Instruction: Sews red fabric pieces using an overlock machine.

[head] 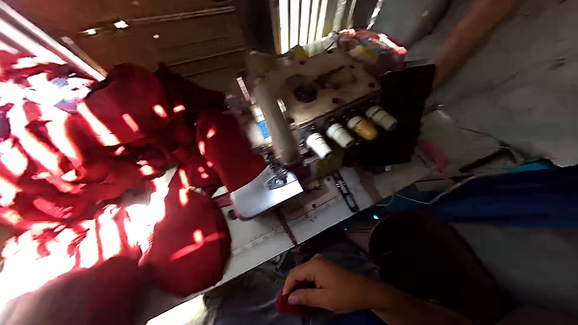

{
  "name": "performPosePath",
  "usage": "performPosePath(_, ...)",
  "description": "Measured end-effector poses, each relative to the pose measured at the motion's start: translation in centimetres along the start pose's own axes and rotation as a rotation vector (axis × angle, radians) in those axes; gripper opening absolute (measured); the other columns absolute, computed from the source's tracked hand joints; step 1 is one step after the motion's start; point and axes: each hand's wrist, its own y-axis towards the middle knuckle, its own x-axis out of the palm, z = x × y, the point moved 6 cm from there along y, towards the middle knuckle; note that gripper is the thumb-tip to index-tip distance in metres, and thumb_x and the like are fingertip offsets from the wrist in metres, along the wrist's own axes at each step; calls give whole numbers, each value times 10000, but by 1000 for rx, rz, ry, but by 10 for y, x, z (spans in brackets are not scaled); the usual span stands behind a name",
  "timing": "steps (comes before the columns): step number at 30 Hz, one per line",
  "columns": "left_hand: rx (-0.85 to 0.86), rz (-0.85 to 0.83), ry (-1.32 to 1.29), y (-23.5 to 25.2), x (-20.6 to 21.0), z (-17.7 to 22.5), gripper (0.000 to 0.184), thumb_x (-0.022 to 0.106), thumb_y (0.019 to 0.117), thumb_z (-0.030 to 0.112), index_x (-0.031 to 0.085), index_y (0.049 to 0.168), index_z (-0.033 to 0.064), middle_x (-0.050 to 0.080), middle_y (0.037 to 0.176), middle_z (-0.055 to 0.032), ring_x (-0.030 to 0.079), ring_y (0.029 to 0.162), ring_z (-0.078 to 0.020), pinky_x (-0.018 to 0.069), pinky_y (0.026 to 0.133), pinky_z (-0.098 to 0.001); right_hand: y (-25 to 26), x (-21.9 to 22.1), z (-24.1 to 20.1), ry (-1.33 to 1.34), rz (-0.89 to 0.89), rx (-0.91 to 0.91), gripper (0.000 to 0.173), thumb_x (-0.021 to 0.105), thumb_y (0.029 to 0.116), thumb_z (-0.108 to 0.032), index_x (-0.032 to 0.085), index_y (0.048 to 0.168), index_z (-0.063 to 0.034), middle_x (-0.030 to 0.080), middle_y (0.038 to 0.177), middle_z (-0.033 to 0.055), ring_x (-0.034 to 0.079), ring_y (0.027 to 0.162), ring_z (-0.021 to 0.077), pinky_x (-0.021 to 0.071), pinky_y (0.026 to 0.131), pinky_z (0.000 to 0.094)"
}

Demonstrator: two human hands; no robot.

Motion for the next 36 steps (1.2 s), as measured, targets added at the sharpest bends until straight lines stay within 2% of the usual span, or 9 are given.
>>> performPosePath(4,-117,-1,31,45,-52,26,335,579,1037,262,721,1016,-41,691,933,-294,681,808,-477,513,679,-644,-2,-4,8,23,24,-11,176,612,1026,-160,728,1068,-35,731,936,25,682,828,36,584,759,226)
performPosePath(9,-74,27,134,71,-102,12,329,543,1052,287,718,1109,14,687,949,-244,657,743,-418,487,644,-610,6,-4,16,78,25,-4,146,647,1004,-170,737,1042,-61,736,909,-9,683,798,18,583,723,188)
performPosePath(15,-36,192,213,85,-154,-15,272,601,1037,294,715,1171,86,718,1040,-195,696,852,-345,540,744,-527,14,4,10,88,-47,1,158,646,1012,-179,741,1055,-61,746,934,5,698,825,35,595,749,209)
performPosePath(20,82,-71,279,98,-122,-22,372,490,1067,352,716,1063,57,707,902,-244,675,714,-496,454,554,-686,13,6,12,67,-39,31,142,651,1003,-174,743,1037,-70,740,913,-5,692,809,32,591,737,205)
performPosePath(25,-21,113,323,97,-151,-22,304,518,1069,308,693,1144,71,721,1013,-212,700,829,-415,506,675,-612,10,10,19,99,-39,65,142,647,1008,-169,739,1043,-67,740,899,4,694,789,40,592,716,208)
performPosePath(28,-28,146,289,92,-151,-19,299,536,1054,318,711,1110,82,725,933,-197,690,737,-388,470,590,-597,13,12,18,113,-45,64,141,648,1006,-162,738,1047,-61,738,889,5,691,782,38,588,709,207)
performPosePath(30,-58,40,153,87,-143,-16,298,580,1030,342,724,1069,84,718,876,-154,678,705,-308,505,607,-544,13,12,18,117,-55,67,144,647,1008,-165,736,1045,-58,736,891,2,689,783,35,585,711,202)
performPosePath(33,-23,-286,-19,71,-110,-22,236,677,928,375,688,810,171,619,642,-14,596,538,-198,480,485,-509,15,11,18,100,-71,70,151,642,1012,-171,736,1041,-55,733,895,2,682,777,33,578,705,198)
performPosePath(36,-126,-448,-68,48,-116,-4,145,722,883,327,728,803,206,626,626,43,609,539,-176,507,508,-504,26,19,6,38,-107,26,167,628,1019,-181,734,1113,-93,708,831,-9,643,693,25,553,634,196)
